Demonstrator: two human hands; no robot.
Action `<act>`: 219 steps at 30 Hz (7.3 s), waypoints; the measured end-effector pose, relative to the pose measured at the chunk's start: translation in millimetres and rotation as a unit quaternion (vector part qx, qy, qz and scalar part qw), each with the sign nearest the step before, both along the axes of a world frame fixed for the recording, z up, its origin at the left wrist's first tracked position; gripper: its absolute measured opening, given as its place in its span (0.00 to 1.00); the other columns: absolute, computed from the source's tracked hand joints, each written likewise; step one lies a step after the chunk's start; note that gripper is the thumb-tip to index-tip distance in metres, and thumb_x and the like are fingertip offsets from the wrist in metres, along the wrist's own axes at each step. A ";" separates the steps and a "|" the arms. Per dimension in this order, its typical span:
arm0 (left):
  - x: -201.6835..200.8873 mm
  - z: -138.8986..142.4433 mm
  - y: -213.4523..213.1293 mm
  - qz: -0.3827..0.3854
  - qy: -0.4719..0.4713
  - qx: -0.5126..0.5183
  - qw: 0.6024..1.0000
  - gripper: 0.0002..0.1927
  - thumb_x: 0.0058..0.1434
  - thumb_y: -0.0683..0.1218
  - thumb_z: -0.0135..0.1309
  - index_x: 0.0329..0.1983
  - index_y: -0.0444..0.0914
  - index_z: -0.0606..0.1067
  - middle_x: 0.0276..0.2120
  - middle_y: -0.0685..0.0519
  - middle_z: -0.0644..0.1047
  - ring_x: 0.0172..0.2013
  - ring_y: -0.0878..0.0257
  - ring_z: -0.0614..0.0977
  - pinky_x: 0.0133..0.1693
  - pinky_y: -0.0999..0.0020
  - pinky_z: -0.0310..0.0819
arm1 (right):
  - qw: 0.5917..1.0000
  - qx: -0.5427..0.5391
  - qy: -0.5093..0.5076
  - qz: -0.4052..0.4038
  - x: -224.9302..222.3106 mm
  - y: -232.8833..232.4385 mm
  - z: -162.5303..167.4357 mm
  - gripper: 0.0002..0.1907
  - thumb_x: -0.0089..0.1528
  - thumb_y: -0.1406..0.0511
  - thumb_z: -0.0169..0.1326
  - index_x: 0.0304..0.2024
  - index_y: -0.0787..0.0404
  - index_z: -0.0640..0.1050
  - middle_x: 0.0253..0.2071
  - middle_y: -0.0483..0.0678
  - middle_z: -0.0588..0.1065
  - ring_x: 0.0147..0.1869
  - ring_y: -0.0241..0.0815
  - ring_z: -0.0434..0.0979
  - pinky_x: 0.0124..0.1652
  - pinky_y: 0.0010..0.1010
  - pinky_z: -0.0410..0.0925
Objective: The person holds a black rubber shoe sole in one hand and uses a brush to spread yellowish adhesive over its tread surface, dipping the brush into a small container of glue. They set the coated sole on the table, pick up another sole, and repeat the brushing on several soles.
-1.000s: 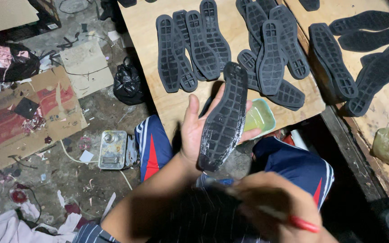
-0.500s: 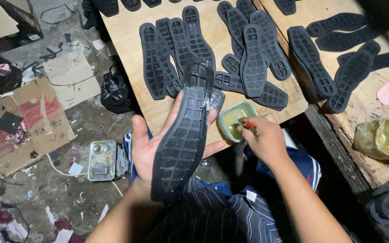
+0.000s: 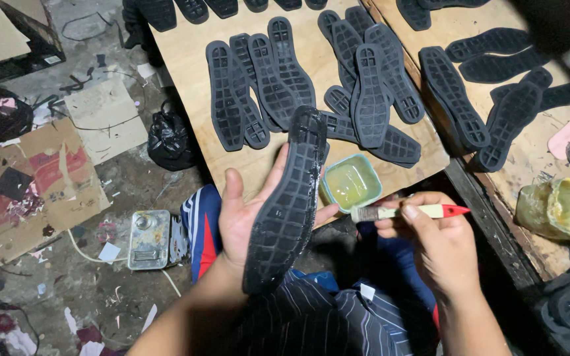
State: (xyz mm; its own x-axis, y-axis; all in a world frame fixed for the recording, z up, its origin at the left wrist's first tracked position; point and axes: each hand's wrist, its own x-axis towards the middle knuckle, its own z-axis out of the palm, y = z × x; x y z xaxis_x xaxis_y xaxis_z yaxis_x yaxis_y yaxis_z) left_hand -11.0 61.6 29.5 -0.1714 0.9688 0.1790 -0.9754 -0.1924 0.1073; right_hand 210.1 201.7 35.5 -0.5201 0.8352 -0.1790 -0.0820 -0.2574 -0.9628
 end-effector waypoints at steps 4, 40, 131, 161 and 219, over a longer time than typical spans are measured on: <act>13.7 -9.2 10.6 0.018 0.066 -0.021 0.997 0.49 0.69 0.74 0.34 0.85 0.47 0.38 0.78 0.53 0.53 0.73 0.58 0.61 0.73 0.42 0.51 | 0.997 0.035 0.072 0.014 -9.2 -26.1 10.3 0.09 0.65 0.74 0.51 0.48 0.70 0.72 0.42 0.63 0.79 0.41 0.54 0.84 0.43 0.45 0.80; 15.2 -14.8 -21.7 -0.131 0.022 0.007 0.991 0.55 0.67 0.77 0.41 0.85 0.47 0.36 0.77 0.46 0.54 0.72 0.44 0.62 0.68 0.31 0.51 | 0.941 0.334 -0.048 0.027 -38.8 -38.6 35.5 0.09 0.65 0.73 0.56 0.48 0.68 0.73 0.47 0.54 0.81 0.48 0.37 0.81 0.49 0.27 0.74; -9.8 -26.2 -63.3 -0.133 0.106 -0.063 0.983 0.63 0.61 0.73 0.52 0.82 0.36 0.35 0.77 0.35 0.50 0.76 0.45 0.55 0.57 0.40 0.72 | 0.973 0.224 -0.011 -0.045 -34.8 -11.9 20.1 0.08 0.68 0.72 0.54 0.48 0.69 0.72 0.42 0.54 0.79 0.44 0.39 0.82 0.47 0.29 0.76; -4.4 -22.7 -34.8 -0.101 0.047 -0.070 0.991 0.55 0.63 0.73 0.47 0.83 0.46 0.40 0.78 0.47 0.51 0.74 0.50 0.56 0.70 0.29 0.45 | 0.929 0.347 -0.100 0.083 -33.6 -39.8 30.9 0.10 0.62 0.72 0.60 0.46 0.69 0.80 0.46 0.56 0.81 0.48 0.43 0.82 0.48 0.28 0.74; 1.8 -23.6 40.3 -0.036 -0.051 -0.017 0.998 0.51 0.65 0.77 0.40 0.83 0.49 0.45 0.77 0.51 0.55 0.75 0.54 0.56 0.71 0.28 0.39 | 0.896 0.396 0.043 0.196 -48.9 -87.1 34.3 0.06 0.62 0.73 0.60 0.42 0.67 0.78 0.43 0.53 0.80 0.46 0.47 0.85 0.47 0.33 0.77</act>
State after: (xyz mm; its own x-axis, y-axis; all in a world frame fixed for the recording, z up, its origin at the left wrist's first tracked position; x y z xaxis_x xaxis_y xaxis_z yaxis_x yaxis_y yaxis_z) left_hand -9.3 101.9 5.9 -0.1175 0.9843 0.1318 -0.9927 -0.1201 0.0120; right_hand 161.2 114.6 69.8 -0.7847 0.4324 0.4442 -0.2181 0.4782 -0.8507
